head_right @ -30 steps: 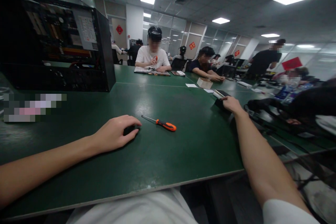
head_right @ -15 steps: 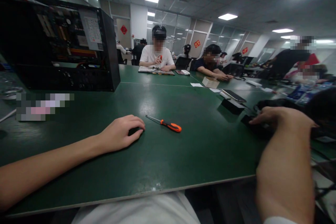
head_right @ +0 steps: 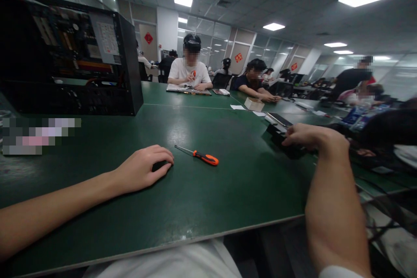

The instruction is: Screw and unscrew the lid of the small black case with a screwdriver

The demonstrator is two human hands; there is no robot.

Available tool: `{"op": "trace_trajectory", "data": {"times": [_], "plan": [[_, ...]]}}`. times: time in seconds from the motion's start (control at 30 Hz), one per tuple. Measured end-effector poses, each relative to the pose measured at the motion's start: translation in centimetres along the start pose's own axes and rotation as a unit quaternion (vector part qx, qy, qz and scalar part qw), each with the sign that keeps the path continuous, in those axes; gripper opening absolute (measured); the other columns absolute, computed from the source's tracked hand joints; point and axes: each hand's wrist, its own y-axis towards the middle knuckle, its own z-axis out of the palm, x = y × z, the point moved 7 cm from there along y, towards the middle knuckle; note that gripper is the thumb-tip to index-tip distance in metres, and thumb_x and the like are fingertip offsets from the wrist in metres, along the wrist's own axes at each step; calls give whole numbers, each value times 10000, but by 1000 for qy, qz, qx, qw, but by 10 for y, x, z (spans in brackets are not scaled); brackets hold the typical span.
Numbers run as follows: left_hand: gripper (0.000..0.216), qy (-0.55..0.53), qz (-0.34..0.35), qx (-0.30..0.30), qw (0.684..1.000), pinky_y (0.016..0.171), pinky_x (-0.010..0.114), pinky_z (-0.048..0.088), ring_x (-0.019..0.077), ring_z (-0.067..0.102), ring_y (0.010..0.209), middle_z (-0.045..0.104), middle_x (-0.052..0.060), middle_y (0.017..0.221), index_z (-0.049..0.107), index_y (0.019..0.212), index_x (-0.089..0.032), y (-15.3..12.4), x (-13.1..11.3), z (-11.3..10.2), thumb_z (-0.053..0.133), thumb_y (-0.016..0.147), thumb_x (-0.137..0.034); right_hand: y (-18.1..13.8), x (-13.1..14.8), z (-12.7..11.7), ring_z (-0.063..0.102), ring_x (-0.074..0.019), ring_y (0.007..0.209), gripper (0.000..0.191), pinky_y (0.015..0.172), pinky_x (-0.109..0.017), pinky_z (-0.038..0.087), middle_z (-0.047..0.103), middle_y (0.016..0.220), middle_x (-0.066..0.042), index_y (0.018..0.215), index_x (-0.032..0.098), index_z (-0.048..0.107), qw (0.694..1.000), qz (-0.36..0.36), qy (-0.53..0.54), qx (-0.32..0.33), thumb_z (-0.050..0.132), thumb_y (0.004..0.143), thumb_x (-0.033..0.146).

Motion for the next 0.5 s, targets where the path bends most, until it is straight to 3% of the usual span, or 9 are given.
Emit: {"op": "trace_trajectory", "data": {"times": [0.1, 0.2, 0.3, 0.4, 0.5], "plan": [[200, -21, -34, -9, 999, 898, 375, 541, 241, 686, 991, 742, 73, 1081, 697, 1086, -198, 0, 3, -1, 570, 943, -256, -22, 60, 10, 611, -172, 650, 230, 566, -278, 452, 660, 742, -40, 783, 209, 602, 986, -103, 52, 118, 729, 757, 399], [378, -86, -80, -36, 993, 819, 358, 568, 238, 700, 955, 736, 87, 1136, 608, 1279, -202, 0, 6, -4, 618, 937, -362, -79, 149, 4, 564, -159, 680, 295, 581, -265, 416, 624, 770, -6, 835, 218, 541, 931, -324, 106, 132, 674, 795, 478], [550, -157, -76, -53, 983, 845, 357, 575, 242, 687, 1044, 701, 114, 1256, 489, 1413, -204, -1, 4, -6, 647, 923, -397, -147, 221, 7, 562, -156, 698, 273, 610, -264, 392, 625, 785, 2, 818, 222, 541, 862, -477, 114, 126, 705, 770, 435], [597, -199, -52, -45, 978, 921, 379, 559, 250, 673, 1105, 678, 124, 1313, 474, 1434, -197, -2, -1, -6, 668, 909, -406, -197, 262, 22, 532, -147, 640, 260, 585, -266, 337, 612, 751, 14, 880, 241, 557, 810, -563, 90, 136, 723, 748, 392], [475, -205, -23, -22, 978, 947, 354, 540, 238, 688, 1084, 713, 86, 1252, 583, 1331, -204, -1, -8, -5, 683, 904, -386, -215, 277, 39, 531, -153, 637, 266, 581, -274, 311, 626, 779, 3, 912, 243, 549, 791, -591, 75, 137, 713, 743, 366]]}}
